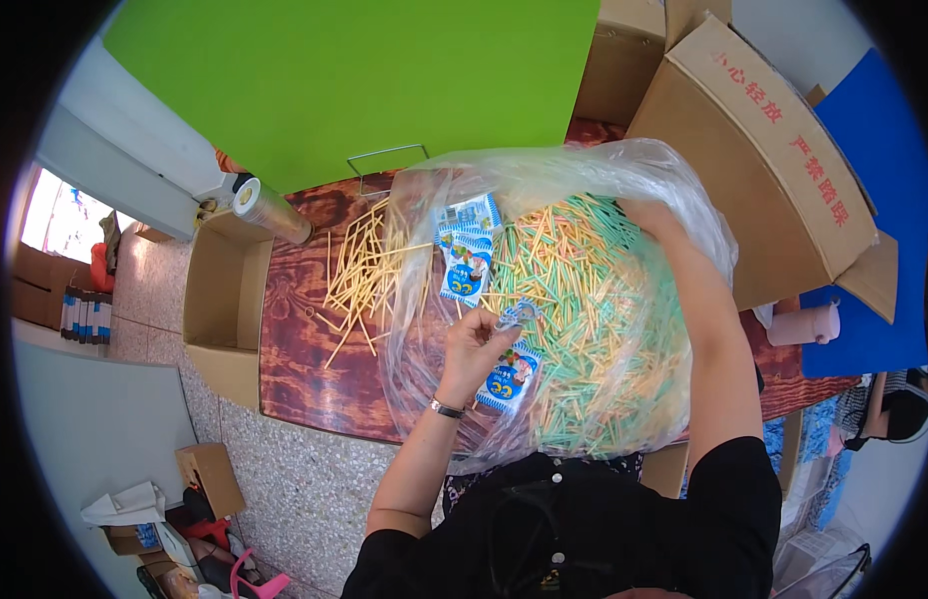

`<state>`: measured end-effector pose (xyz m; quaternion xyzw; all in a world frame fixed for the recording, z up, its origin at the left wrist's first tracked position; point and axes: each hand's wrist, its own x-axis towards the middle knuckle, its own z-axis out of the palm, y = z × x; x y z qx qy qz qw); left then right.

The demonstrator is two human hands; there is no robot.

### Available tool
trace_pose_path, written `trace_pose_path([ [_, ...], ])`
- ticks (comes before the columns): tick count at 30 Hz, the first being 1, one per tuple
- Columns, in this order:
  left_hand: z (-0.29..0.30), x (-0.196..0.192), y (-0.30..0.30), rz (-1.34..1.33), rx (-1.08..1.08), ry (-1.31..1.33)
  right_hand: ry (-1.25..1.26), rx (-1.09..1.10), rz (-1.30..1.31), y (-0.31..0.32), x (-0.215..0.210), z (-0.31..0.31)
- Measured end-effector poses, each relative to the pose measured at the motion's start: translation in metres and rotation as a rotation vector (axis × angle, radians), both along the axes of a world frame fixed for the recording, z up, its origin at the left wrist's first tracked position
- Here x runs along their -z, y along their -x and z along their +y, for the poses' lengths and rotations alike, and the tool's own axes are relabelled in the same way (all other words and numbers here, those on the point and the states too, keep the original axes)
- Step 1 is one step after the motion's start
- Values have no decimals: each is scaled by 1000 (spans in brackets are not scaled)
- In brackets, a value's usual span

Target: Sorting small blue packets from a large plastic bag filled with shredded paper on a factory table.

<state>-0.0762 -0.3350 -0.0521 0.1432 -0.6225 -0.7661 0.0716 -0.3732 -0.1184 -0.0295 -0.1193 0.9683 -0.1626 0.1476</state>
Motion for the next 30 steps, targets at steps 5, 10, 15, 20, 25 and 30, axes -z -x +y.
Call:
trace_pose_path([
  [5,-2,-12,-3,61,-74,-25,526,-64,-364,-30,-19,10],
  [10,-25,-12,-21,45,-183,17,1066,-12,-992,-104,-43,-17],
  [15,-31,-19,-34,150,-234,-41,783,-484,-987,-123,-46,-46],
  [20,-38,-32,-37,271,-103,-348,504,-730,-1062,-151,-65,-75],
  [25,-33,-37,-28,277,18,-344,446,-830,-1105,-163,-63,-87],
  [30,-39,-31,-28,242,33,-343,461,-760,-1126,-172,-58,-95],
])
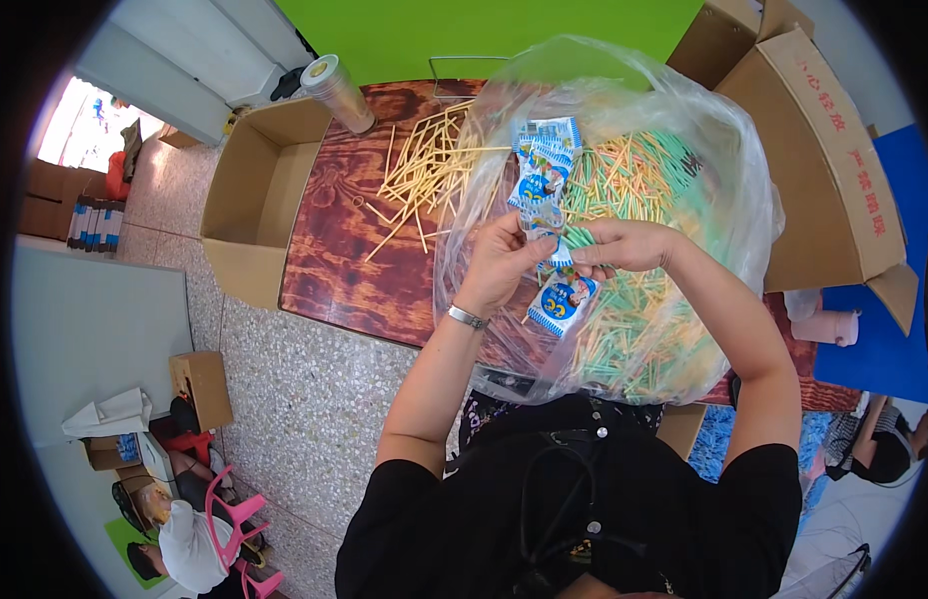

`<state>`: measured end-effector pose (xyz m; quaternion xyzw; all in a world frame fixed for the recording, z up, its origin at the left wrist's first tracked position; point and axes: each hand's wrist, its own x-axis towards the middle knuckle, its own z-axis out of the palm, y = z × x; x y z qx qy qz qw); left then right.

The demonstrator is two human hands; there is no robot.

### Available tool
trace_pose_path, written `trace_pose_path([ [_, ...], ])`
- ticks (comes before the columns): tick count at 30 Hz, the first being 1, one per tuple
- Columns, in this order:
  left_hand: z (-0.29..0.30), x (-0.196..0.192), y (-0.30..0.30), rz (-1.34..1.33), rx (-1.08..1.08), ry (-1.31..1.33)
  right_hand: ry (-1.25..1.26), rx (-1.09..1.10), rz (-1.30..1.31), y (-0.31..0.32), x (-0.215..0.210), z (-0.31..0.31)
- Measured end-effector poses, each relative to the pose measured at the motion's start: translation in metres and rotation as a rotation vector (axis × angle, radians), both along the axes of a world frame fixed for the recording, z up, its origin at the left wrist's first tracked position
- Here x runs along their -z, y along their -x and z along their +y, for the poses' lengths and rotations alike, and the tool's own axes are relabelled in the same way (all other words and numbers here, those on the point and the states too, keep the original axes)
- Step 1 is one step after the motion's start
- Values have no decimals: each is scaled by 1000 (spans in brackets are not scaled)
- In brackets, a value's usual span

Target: Sorting small blue packets from a large plastic bag filled with shredded paper on a factory table.

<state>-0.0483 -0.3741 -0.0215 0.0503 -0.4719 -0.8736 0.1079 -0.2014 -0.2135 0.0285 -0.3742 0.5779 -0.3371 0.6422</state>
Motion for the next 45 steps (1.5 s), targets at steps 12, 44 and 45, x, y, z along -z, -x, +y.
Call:
trace_pose_path([
  [12,-11,21,-20,-152,-417,261,-326,-440,1546,-24,49,-91],
  [44,12,18,-2,-25,-406,755,93,-430,1389,-18,-128,-43],
  [45,11,17,0,-50,-338,657,246,-340,1294,-6,-128,-36],
])
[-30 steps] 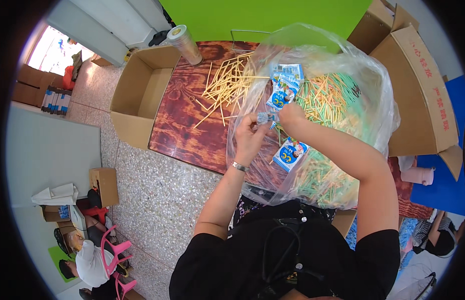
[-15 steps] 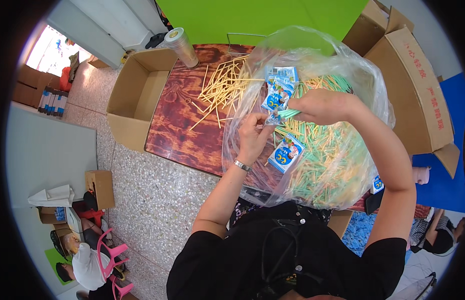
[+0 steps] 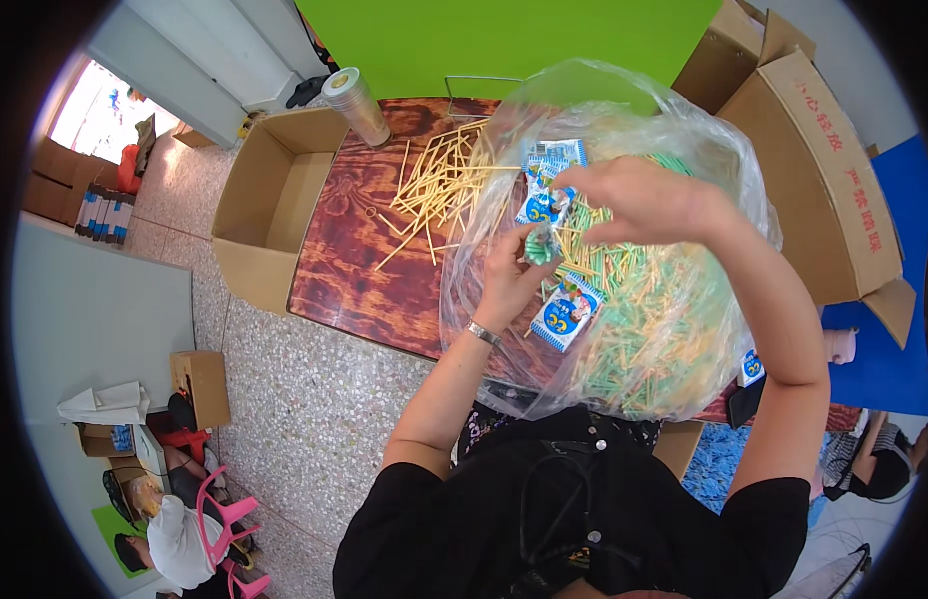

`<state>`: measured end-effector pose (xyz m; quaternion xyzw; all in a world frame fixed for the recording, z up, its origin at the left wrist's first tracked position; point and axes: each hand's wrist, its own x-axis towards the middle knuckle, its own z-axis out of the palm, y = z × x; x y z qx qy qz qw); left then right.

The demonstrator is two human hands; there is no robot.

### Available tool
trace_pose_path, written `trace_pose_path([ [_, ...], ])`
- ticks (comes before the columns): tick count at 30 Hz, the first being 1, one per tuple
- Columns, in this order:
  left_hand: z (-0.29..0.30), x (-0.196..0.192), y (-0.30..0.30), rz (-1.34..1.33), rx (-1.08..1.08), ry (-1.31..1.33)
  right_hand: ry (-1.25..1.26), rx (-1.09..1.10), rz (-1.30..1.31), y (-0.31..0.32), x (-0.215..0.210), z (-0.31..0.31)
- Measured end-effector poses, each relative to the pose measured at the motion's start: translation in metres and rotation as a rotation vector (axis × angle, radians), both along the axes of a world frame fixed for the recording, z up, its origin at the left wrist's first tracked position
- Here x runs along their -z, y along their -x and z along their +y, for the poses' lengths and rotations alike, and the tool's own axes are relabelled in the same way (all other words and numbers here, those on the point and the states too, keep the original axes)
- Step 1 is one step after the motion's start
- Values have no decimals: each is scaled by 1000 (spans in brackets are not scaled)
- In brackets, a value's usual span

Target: Sorting small blue packets from a large plastic bag filled with shredded paper on a factory table.

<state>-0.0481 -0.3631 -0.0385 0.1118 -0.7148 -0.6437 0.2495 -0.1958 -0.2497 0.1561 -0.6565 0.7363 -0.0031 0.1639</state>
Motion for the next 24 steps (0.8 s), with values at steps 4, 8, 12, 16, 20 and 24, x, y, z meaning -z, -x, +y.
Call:
trace_pose_path([
  [4,-5,-6,7,-52,184,-119,297,-12,-198,13,38,12],
  [8,-7,-5,15,63,68,281,445,-34,-344,16,75,7],
  [12,-15,8,12,-134,82,204,503,45,-359,12,91,12],
  [16,-32,32,14,-243,57,-2,723,370,-481,3,122,14],
  [20,-23,21,23,-92,-71,84,679,714,-628,24,167,4],
  [24,-17,27,31,-8,-35,709,683,783,-346,40,194,-6],
])
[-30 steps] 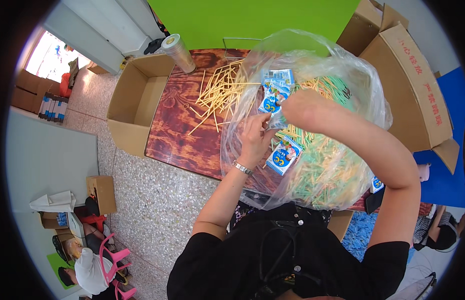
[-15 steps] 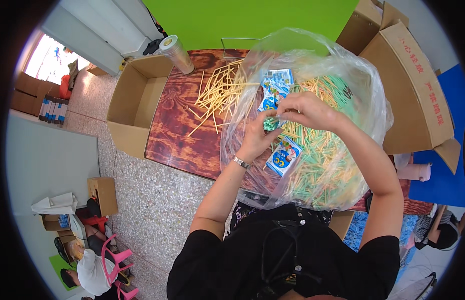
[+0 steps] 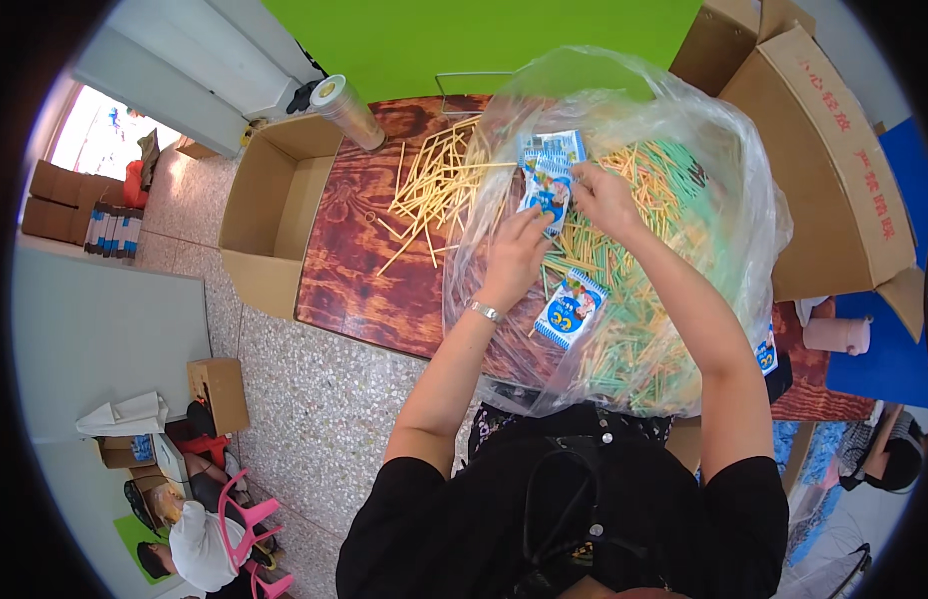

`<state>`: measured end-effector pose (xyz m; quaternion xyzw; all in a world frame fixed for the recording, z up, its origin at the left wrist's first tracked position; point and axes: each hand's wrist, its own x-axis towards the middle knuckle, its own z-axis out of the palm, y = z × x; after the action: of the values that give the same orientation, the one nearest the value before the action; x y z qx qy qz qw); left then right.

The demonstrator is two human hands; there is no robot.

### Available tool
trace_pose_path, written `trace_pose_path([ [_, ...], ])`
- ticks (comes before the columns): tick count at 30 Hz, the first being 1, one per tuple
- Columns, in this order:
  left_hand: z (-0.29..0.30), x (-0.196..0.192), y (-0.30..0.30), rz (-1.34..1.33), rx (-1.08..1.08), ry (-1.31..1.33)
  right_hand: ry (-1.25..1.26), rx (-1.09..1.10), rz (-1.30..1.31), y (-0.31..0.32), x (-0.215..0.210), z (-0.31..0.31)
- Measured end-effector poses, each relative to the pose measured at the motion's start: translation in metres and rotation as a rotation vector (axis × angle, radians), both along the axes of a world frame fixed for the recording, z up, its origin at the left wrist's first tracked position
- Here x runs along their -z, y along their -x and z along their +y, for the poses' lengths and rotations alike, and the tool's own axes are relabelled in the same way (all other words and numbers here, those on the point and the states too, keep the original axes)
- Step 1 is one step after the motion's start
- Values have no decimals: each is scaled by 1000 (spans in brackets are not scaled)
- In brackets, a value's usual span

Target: Sorting small blue packets from a large plastic bag filled with shredded paper on a factory table.

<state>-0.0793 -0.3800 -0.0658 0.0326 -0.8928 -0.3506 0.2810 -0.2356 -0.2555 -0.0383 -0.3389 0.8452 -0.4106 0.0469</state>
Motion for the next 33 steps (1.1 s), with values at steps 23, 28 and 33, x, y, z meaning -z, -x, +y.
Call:
trace_pose_path([
  [23,37,-21,-29,-223,256,-282,-85,-313,173,-58,-54,77],
  [28,41,-53,-17,-546,301,-671,-47,-321,-36,-52,-68,82],
  [33,42,-50,-3,-374,121,-505,-39,-445,-32,-42,-84,84],
])
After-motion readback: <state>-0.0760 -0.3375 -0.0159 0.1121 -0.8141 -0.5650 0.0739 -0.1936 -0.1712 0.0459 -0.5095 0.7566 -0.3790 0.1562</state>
